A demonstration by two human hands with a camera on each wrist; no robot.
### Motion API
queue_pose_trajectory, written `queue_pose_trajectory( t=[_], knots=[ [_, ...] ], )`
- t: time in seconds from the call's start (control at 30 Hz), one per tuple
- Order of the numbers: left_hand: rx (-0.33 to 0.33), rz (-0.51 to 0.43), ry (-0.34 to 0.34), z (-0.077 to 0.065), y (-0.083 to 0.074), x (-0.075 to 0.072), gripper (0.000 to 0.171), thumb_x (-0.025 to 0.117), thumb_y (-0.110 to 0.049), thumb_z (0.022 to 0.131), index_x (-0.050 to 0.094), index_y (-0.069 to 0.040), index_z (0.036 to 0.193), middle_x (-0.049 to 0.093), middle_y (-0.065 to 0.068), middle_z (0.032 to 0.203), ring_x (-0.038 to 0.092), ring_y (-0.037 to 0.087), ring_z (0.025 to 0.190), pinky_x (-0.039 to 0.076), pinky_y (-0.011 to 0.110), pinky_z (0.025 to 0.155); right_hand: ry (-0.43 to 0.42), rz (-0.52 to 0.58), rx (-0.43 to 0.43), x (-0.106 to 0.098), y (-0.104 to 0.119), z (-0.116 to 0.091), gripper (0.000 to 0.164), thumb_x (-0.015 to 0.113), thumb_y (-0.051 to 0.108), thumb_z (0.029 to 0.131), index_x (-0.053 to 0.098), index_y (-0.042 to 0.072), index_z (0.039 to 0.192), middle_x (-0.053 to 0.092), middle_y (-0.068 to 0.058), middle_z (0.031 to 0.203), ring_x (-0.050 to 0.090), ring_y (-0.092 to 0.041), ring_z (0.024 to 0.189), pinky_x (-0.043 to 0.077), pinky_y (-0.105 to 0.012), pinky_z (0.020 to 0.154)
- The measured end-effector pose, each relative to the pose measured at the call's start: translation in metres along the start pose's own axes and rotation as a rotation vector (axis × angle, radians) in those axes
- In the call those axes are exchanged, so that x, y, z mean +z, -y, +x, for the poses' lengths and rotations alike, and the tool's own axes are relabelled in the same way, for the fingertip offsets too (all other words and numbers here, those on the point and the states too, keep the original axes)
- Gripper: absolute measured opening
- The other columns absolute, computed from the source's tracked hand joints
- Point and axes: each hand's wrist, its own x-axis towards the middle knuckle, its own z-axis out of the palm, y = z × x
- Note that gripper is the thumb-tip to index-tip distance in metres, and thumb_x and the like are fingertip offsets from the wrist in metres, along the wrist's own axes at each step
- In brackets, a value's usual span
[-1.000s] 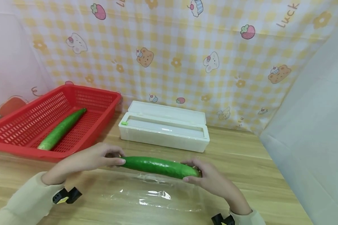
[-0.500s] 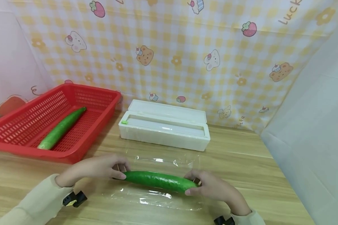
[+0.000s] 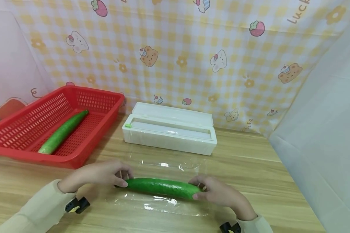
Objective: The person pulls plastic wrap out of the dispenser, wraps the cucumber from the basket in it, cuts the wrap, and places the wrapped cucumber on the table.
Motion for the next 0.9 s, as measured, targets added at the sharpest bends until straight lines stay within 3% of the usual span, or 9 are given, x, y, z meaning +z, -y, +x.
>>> queue_pose_trajectory(
  t=[0.37, 0.6, 0.73, 0.9],
  knots=[
    [0.011, 0.161, -0.022, 0.000, -0.004, 0.004, 0.017, 0.070, -0.015, 0.081, 0.064, -0.014, 0.097, 0.062, -0.003, 0.084, 0.055, 0.011, 0.079, 0.046, 0.029, 0.070, 0.002, -0.093, -0.029, 0.002, -0.002, 0.000, 0.036, 0.061, 0.025, 0.088, 0.059, 0.002, 0.117, 0.058, 0.001, 0.100, 0.052, -0.004, 0.086, 0.047, -0.021, 0.070],
    [0.068, 0.250, -0.073, 0.003, -0.015, 0.014, 0.038, 0.064, -0.023, 0.087, 0.057, -0.018, 0.124, 0.061, 0.003, 0.106, 0.056, 0.016, 0.095, 0.048, 0.036, 0.080, -0.004, -0.139, -0.066, 0.001, -0.002, -0.001, 0.037, 0.058, 0.022, 0.090, 0.057, 0.003, 0.122, 0.057, 0.003, 0.101, 0.051, -0.004, 0.088, 0.047, -0.024, 0.071],
    [0.096, 0.305, -0.079, 0.004, -0.017, 0.020, 0.039, 0.062, -0.022, 0.088, 0.056, -0.022, 0.127, 0.059, 0.003, 0.118, 0.055, 0.021, 0.107, 0.047, 0.042, 0.087, -0.013, -0.150, -0.074, 0.001, -0.002, 0.000, 0.037, 0.057, 0.022, 0.091, 0.056, 0.005, 0.124, 0.058, 0.002, 0.103, 0.052, -0.004, 0.089, 0.048, -0.024, 0.071],
    [0.119, 0.295, -0.074, 0.005, -0.014, 0.020, 0.039, 0.064, -0.020, 0.087, 0.057, -0.020, 0.126, 0.059, 0.003, 0.116, 0.056, 0.020, 0.103, 0.047, 0.041, 0.087, -0.032, -0.151, -0.043, 0.001, 0.001, -0.001, 0.037, 0.056, 0.023, 0.092, 0.056, 0.004, 0.124, 0.058, -0.002, 0.107, 0.052, -0.005, 0.089, 0.047, -0.023, 0.071]
  ],
)
